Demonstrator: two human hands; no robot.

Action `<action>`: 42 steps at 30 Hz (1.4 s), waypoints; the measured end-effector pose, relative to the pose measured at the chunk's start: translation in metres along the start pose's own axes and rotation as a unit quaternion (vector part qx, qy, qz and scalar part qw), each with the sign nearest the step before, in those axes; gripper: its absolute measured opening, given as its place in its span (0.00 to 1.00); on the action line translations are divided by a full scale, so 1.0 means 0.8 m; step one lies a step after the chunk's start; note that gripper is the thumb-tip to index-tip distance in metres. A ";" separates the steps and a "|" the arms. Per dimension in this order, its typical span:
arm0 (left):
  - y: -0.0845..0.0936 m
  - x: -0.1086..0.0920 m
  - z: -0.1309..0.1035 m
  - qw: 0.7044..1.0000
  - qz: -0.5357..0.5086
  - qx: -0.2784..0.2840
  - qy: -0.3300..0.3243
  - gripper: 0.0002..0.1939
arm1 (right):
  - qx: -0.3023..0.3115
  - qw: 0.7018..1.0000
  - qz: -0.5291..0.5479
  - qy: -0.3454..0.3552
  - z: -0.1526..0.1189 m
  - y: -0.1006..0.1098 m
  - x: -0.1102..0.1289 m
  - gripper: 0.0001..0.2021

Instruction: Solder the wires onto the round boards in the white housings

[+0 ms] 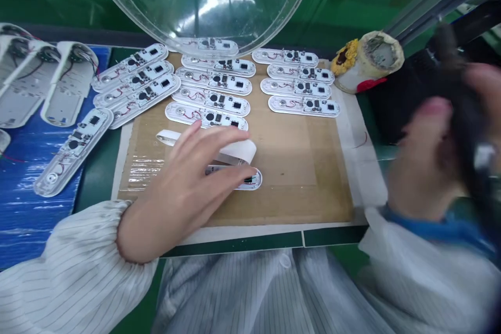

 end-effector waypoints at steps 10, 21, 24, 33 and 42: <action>0.007 -0.041 0.007 0.930 0.192 0.080 -0.303 0.20 | 0.202 0.942 0.268 -0.033 -0.072 -0.080 0.114 0.42; -0.008 0.005 0.009 0.993 -0.073 -0.035 -0.086 0.07 | 0.258 0.941 0.214 0.054 -0.108 -0.109 0.170 0.41; -0.009 0.001 0.010 0.990 -0.063 -0.059 -0.107 0.07 | 0.261 0.939 0.219 0.047 -0.109 -0.110 0.171 0.42; -0.011 0.009 -0.003 0.995 -0.062 -0.068 0.025 0.08 | 0.303 0.918 0.255 0.027 -0.125 -0.122 0.169 0.43; -0.014 0.014 -0.001 0.992 -0.086 -0.058 0.070 0.07 | 0.009 0.959 0.268 -0.091 -0.086 -0.025 0.088 0.11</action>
Point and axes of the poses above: each hand's wrist, its own z-axis towards the middle knuckle, its own y-axis out of the back of the hand, x = y × z, the point moved 9 cm from there along z, towards the middle knuckle, and after that the axes turned 11 degrees about -z, right-handed, at the moved point
